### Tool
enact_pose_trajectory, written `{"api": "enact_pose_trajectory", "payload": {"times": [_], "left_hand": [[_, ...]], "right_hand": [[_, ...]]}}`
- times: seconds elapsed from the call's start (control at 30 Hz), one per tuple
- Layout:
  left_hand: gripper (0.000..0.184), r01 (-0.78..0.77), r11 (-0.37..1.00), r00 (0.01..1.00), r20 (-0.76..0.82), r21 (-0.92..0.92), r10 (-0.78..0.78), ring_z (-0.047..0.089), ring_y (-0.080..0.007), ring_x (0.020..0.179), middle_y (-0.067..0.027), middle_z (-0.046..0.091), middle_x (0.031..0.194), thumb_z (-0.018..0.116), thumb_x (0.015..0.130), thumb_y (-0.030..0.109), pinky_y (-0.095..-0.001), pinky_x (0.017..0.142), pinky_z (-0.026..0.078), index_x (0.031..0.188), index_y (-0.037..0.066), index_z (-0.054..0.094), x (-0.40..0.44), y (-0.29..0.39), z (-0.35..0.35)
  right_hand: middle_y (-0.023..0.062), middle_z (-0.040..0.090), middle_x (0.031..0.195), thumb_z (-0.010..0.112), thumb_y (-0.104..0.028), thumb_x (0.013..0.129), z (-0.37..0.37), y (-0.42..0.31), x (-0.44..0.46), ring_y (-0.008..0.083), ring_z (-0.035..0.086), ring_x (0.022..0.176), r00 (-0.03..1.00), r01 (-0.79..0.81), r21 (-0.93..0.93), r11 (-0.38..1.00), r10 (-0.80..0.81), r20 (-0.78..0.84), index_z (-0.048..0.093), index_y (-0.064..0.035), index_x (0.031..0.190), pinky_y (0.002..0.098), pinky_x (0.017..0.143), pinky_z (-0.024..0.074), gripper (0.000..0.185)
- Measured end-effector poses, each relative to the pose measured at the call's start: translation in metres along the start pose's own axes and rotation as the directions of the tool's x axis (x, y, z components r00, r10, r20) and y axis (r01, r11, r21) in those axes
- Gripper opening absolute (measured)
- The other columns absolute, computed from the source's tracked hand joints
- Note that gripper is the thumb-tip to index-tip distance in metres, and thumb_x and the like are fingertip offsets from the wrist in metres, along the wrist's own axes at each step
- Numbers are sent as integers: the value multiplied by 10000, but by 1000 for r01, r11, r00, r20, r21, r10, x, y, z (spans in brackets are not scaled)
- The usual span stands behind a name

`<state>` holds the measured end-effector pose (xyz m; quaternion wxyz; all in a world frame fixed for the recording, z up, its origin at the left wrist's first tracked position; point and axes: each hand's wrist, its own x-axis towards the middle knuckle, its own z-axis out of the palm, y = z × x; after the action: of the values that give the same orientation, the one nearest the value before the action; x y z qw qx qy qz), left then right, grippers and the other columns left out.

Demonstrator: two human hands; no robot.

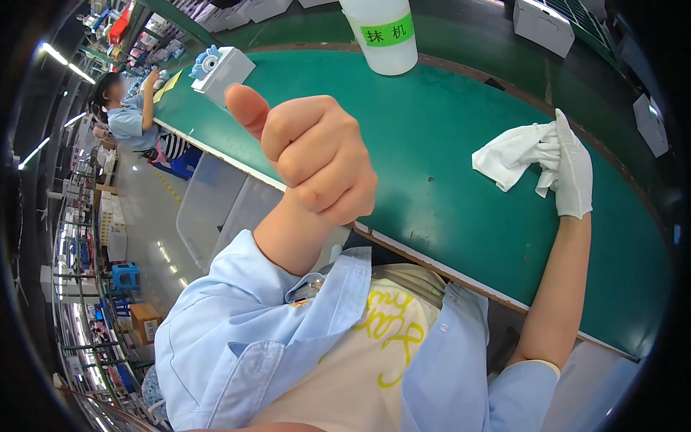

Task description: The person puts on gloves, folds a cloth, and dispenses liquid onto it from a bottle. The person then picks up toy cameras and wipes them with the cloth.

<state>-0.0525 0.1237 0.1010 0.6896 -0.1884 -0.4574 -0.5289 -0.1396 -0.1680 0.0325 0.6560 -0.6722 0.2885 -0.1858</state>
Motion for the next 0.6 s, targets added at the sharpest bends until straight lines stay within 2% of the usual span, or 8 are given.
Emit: {"api": "enact_pose_trajectory", "payload": {"times": [0.2, 0.3, 0.37, 0.47, 0.6], "left_hand": [[570, -1, 1000, 1000, -1, -14, 1, 223, -80, 376, 44, 202, 469, 449, 1001, 478, -245, 379, 140, 584, 144, 248, 1, 0, 5], [567, -3, 999, 1000, 20, -40, 3, 227, -81, 379, 42, 204, 468, 451, 1003, 466, -245, 380, 142, 583, 144, 247, 1, 1, 5], [563, -9, 999, 999, 39, -50, 11, 228, -83, 382, 40, 206, 466, 454, 1003, 456, -245, 382, 145, 582, 144, 247, 2, 2, 4], [608, -29, 998, 999, 36, -53, 31, 216, -91, 371, 48, 220, 465, 418, 963, 618, -261, 399, 180, 608, 158, 237, 0, 4, 2], [602, -57, 997, 998, 17, -54, 58, 199, -90, 372, 49, 214, 464, 410, 967, 612, -260, 406, 168, 610, 160, 236, -1, 4, 2]], "right_hand": [[32, 652, 813, 579, -397, 975, 0, 6, 6, 47, 480, 538, 1000, -12, 37, 999, 13, -29, 679, 0, 956, 206, 423, 319, 410], [33, 654, 786, 613, -420, 948, -5, 1, 1, 71, 581, 606, 998, -24, -7, 1000, 24, 54, 686, -20, 920, 203, 492, 412, 407], [29, 648, 778, 612, -420, 947, -2, 0, 0, 69, 576, 602, 999, -18, 5, 1000, 18, 30, 683, -20, 915, 203, 489, 407, 408], [23, 640, 768, 612, -420, 948, -4, 6, 5, 65, 571, 600, 999, -18, 28, 999, 17, 39, 678, -21, 906, 203, 484, 400, 407], [21, 637, 764, 613, -420, 947, -6, 9, 7, 67, 568, 595, 999, -8, 25, 1000, 6, 54, 674, -23, 900, 200, 479, 396, 405]]}}
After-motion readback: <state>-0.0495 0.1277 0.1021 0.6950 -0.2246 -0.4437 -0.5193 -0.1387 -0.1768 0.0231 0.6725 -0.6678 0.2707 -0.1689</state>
